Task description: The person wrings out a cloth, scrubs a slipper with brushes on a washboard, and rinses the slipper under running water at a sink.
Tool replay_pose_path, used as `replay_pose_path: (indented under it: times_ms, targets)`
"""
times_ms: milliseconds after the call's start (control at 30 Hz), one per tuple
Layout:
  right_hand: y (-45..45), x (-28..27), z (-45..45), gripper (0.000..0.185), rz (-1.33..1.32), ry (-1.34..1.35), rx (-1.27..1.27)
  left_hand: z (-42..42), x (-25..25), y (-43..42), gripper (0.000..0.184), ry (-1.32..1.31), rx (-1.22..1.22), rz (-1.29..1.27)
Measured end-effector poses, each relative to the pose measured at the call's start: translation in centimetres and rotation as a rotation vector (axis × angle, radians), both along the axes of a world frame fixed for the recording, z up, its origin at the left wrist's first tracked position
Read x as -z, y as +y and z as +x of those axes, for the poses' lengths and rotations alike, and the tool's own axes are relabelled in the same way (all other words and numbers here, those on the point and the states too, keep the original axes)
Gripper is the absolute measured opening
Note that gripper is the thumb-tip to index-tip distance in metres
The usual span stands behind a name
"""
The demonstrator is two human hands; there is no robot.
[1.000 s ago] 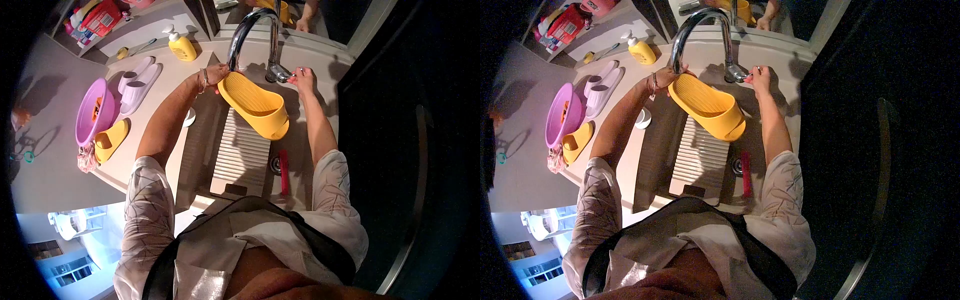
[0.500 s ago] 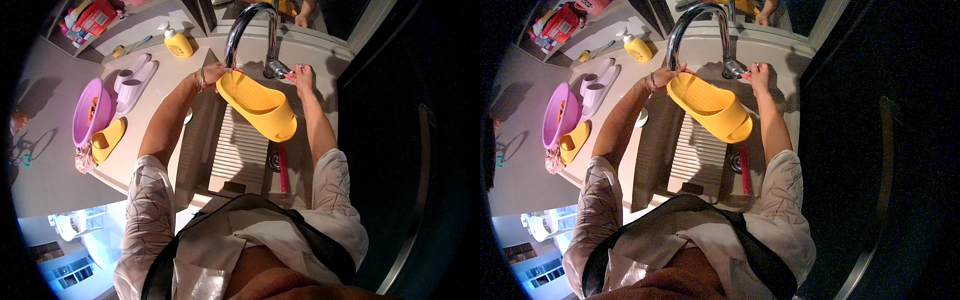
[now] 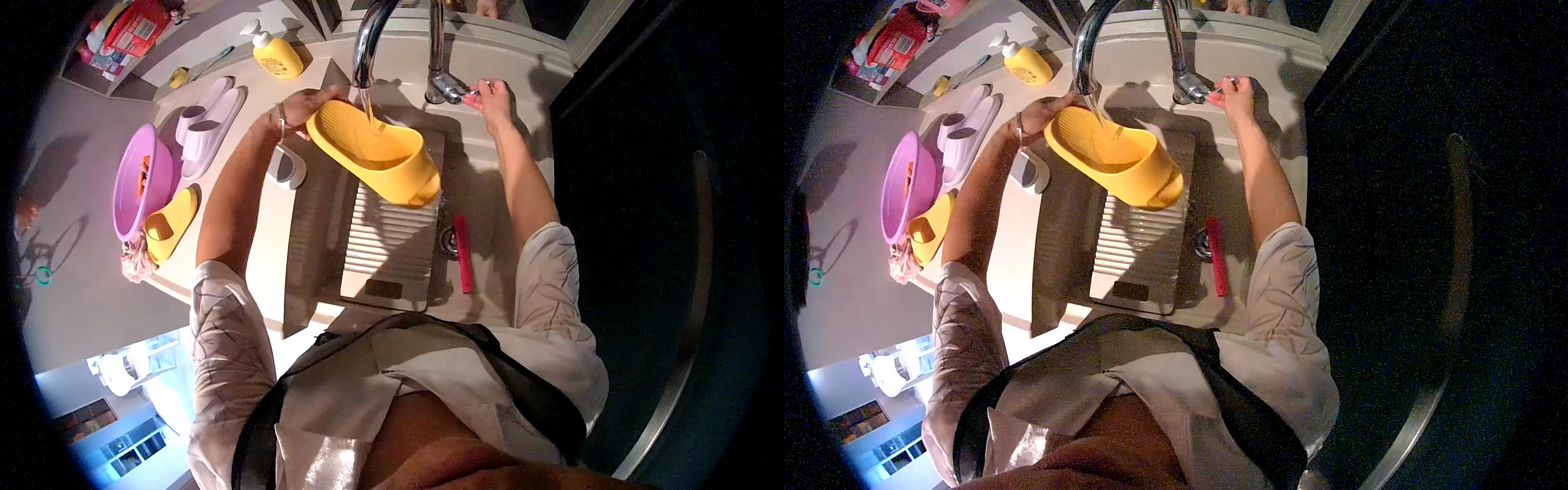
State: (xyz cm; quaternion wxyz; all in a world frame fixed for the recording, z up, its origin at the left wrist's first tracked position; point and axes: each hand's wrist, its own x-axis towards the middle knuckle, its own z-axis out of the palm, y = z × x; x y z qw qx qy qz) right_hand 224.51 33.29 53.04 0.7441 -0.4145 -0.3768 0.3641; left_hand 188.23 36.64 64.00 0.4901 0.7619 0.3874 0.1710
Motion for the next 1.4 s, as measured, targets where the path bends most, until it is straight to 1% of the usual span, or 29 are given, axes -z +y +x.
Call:
replay_pose_path:
  times_ms: [33, 100, 167, 233, 267, 300, 367, 433, 500, 533, 567, 633, 667, 733, 867, 933, 967, 1033, 1067, 1133, 1167, 1233, 1267, 1300, 1367, 1400]
  targets:
    - [-0.1, 0.0, -0.1, 0.023, -0.004, 0.002, 0.007, -0.4, -0.5, -0.2, 0.050, -0.047, 0.023, 0.017]
    - [-0.1, -0.1, -0.3, 0.023, -0.008, 0.002, 0.011, -1.6, -1.9, -0.8, 0.051, 0.007, -0.079, 0.079]
    - [-0.1, -0.1, -0.4, 0.021, -0.003, 0.013, 0.007, -2.0, -3.5, -2.3, 0.052, 0.028, -0.071, 0.112]
    - [0.0, 0.0, -0.4, 0.021, -0.001, 0.011, 0.008, -1.5, -4.8, -4.6, 0.052, 0.172, -0.210, 0.282]
    - [0.0, 0.1, -0.4, 0.020, 0.002, 0.010, 0.012, -1.2, -4.7, -4.4, 0.054, 0.210, -0.272, 0.365]
    - [0.0, 0.2, -0.4, 0.020, 0.002, 0.009, 0.008, -1.1, -4.7, -4.3, 0.054, 0.209, -0.276, 0.364]
    - [-0.1, 0.1, -0.7, 0.021, -0.012, -0.036, 0.025, -1.0, -5.0, -4.7, 0.055, 0.348, -0.232, 0.443]
    - [-0.3, 0.0, -1.0, 0.021, -0.034, -0.032, 0.036, -0.8, -4.4, -4.7, 0.053, 0.385, -0.292, 0.422]
    - [-0.4, 0.2, -1.1, 0.021, -0.055, -0.024, 0.052, -0.8, -2.6, -3.3, 0.040, 0.415, -0.213, 1.042]
    - [-0.4, 0.4, -1.1, 0.020, -0.047, -0.022, 0.047, 0.2, -4.0, -5.6, 0.034, 0.484, -0.296, 0.869]
    - [-0.4, 0.4, -1.1, 0.020, -0.039, -0.020, 0.043, 0.4, -4.2, -6.1, 0.034, 0.484, -0.297, 0.868]
    - [-0.4, 0.4, -1.1, 0.020, -0.038, -0.022, 0.039, 0.6, -4.3, -6.6, 0.035, 0.607, -0.298, 0.994]
    - [-0.4, 0.4, -1.1, 0.020, -0.036, -0.023, 0.036, 0.7, -4.5, -7.0, 0.035, 0.607, -0.299, 0.993]
    - [-0.4, 0.3, -1.0, 0.020, -0.036, -0.016, 0.032, 0.8, -4.7, -7.7, 0.036, 0.606, -0.311, 0.933]
    - [-0.4, 0.2, -0.8, 0.021, -0.025, 0.000, 0.037, 0.7, -4.2, -9.1, 0.038, 0.518, -0.267, 0.960]
    - [-0.5, 0.0, -0.8, 0.022, -0.016, -0.010, 0.025, 0.8, -4.5, -9.6, 0.038, 0.573, -0.302, 0.829]
    - [-0.5, -0.1, -0.9, 0.022, -0.007, -0.021, 0.014, 0.6, -4.4, -9.4, 0.038, 0.574, -0.302, 0.829]
    - [-0.6, 0.0, -1.1, 0.022, -0.020, -0.017, 0.018, -0.3, -3.8, -8.3, 0.042, 0.465, -0.274, 0.828]
    - [-0.6, 0.0, -1.1, 0.023, -0.033, -0.014, 0.023, -0.7, -3.3, -7.6, 0.042, 0.466, -0.274, 0.827]
    - [-0.8, 0.3, -1.2, 0.023, -0.043, -0.014, 0.026, -1.1, -2.1, -6.7, 0.047, 0.225, -0.327, 0.698]
    - [-0.9, 0.5, -1.2, 0.023, -0.053, -0.013, 0.029, -1.0, -1.4, -6.8, 0.047, 0.225, -0.326, 0.696]
    - [-0.9, 0.6, -1.2, 0.023, -0.048, 0.005, 0.029, -0.6, 0.2, -7.3, 0.050, 0.055, -0.359, 0.540]
    - [-0.9, 0.6, -1.2, 0.023, -0.042, 0.023, 0.029, -0.2, 0.8, -7.6, 0.051, -0.023, -0.317, 0.562]
    - [-0.9, 0.5, -1.2, 0.023, -0.044, 0.023, 0.029, 0.0, 1.2, -7.8, 0.051, -0.023, -0.317, 0.561]
    - [-0.6, 0.6, -0.9, 0.021, -0.024, 0.018, 0.034, 1.9, 0.3, -10.9, 0.051, 0.145, -0.327, 0.253]
    - [-0.5, 0.6, -0.9, 0.021, -0.025, 0.018, 0.034, 2.4, 1.2, -10.9, 0.051, 0.097, -0.288, 0.252]
